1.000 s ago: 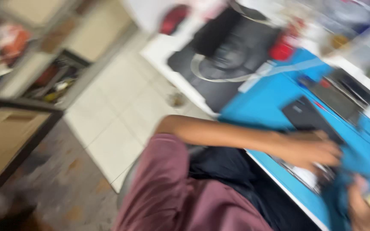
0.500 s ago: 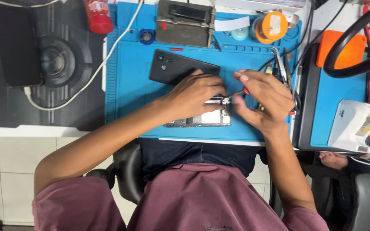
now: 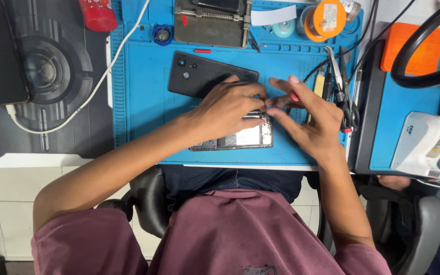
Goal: The person uses a metal prying tool to separate the screen from the smartphone chassis, then uses a screwdriver to remove screws from the internal frame. The person continues to pry and unscrew components while holding the device.
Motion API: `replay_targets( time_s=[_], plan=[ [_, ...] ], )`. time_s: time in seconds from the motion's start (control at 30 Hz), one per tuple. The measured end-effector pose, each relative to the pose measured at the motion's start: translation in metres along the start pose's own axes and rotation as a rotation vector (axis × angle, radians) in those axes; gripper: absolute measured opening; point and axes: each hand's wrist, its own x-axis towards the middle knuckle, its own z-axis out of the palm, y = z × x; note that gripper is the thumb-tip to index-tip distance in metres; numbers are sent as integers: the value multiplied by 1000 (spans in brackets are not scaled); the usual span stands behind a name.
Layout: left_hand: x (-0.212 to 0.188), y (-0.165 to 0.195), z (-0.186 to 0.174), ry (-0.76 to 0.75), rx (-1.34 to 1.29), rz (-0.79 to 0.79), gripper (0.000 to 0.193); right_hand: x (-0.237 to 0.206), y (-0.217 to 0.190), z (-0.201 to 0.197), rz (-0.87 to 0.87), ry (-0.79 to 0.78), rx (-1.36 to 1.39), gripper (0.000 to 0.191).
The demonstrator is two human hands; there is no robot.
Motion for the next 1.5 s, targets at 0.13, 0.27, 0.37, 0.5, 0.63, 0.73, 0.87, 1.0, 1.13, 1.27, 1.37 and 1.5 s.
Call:
replay_targets(
  time_s=[0.13,0.27,0.37,0.5,0.63,0.73,0.87,1.0,1.13,1.27,1.37,1.5],
  plan=[
    [2,-3,1,43,-36,17,21,-6,9,1,13,66,93,71],
    [5,-4,1,83,-49,43,11,-14,14,-4,-1,127,148,74],
    [6,-7,-3,90,-12,39,9,-18,18,-7,18,140,151,74],
    [-1,-10,-14,115,66,-41,8,-21,26,-7,50,130,101,72],
    [-10,-12,-26,147,112,-64,5,-23,32,-7,31,135,93,72],
    [-18,-14,-36,144,115,-121,5,-23,35,-4,17,138,98,71],
    [-25,-16,-43,160,135,-162,6,-22,32,-5,25,114,114,68],
    [-29,-18,-45,160,155,-181,6,-17,23,-10,-41,10,41,65],
    [-32,-18,-47,149,128,-192,8,-11,9,-10,-64,11,-4,49],
    [-35,-15,-54,134,97,-200,14,-8,-1,-6,-88,158,-109,37],
    [-37,-12,-61,150,95,-222,15,-7,-8,-14,-23,115,-31,30],
    [-36,-9,-65,203,109,-209,15,0,-13,-18,-5,42,37,28]
  ],
)
